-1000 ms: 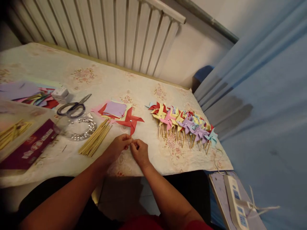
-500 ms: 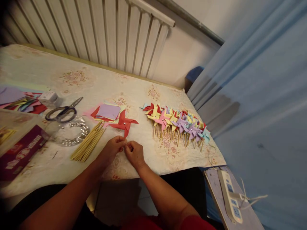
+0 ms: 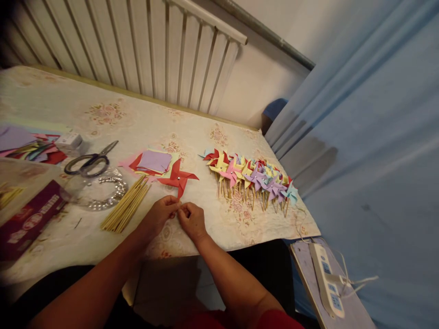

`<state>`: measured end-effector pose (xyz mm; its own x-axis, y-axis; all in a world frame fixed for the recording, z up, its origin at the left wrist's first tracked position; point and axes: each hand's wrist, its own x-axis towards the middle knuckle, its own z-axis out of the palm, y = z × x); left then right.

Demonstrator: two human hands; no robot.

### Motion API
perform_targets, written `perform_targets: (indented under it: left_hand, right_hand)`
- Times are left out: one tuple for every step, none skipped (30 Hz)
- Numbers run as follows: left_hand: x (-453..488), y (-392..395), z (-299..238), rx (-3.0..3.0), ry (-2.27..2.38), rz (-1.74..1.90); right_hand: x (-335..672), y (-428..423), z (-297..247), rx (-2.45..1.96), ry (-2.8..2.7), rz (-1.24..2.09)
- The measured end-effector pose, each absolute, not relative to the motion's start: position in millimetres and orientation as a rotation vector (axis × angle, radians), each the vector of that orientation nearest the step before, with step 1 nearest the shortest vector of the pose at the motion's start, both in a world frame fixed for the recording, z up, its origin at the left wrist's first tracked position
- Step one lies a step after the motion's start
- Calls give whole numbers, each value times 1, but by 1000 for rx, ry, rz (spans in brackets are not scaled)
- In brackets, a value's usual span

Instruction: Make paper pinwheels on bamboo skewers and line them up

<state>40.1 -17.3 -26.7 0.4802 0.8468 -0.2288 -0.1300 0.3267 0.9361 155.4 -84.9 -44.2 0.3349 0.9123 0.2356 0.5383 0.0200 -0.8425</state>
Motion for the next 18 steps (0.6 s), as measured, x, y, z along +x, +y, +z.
perform_targets:
  left_hand:
    - [40,-17,-27,1042,842,750]
    - [40,-17,-27,1045,844,750]
    - [40,-17,-27,1048,845,751]
    - [40,-17,-27,1051,846,753]
    - [40,-17,-27,1054,845,754]
    - [40,-17,-27,1056,844,756]
    - [40,-18,-27,1059,844,757]
    - [40,-18,-27,1061,845,756]
    - [40,-18,-26,1064,849,754]
    - [40,-18,-26,1066,853,752]
    - [40,-18,-26,1067,857,751]
    - [40,-18,-26,1066,860,751]
    - [40,-18,-26,1064,860,751]
    - [40,-18,-26,1061,859,751]
    - [40,-17,-27,1060,857,751]
    - [40,-17,-27,1059,857,751]
    - [41,-17,-27,1059,858,747]
    - [41,-17,-28,1061,861,744]
  right_hand:
    - [155,-85,-44,-1647,-1330,490]
    - [156,-85,-45,-1650,-1332,488]
    - [156,-85,-45,-1654,-1334,488]
    - [155,-85,-45,-1658,-1334,487]
    - [155,-85,-45,-1660,-1333,488]
    - [155,-85,-46,-1660,-1332,488]
    - [155,-85,-46,-1659,-1331,487]
    - [155,-85,-46,-1658,-1330,485]
    - [155,-85,-47,-1656,-1330,484]
    - [155,-85,-47,-1654,-1328,483]
    - [155,-85,-47,-1650,-1326,483]
    - [155,-85,-47,-1646,-1324,486]
    - [155,-85,-46,-1643,-1321,490]
    - [155,-85,-46,-1641,-1318,495]
    - [154,-85,-45,-1640,-1314,500]
    - [154,-85,-45,-1641,-1311,506]
    - [154,-86,-44,-1644,-1310,510]
    - [154,-86,-44,-1647,-1311,511]
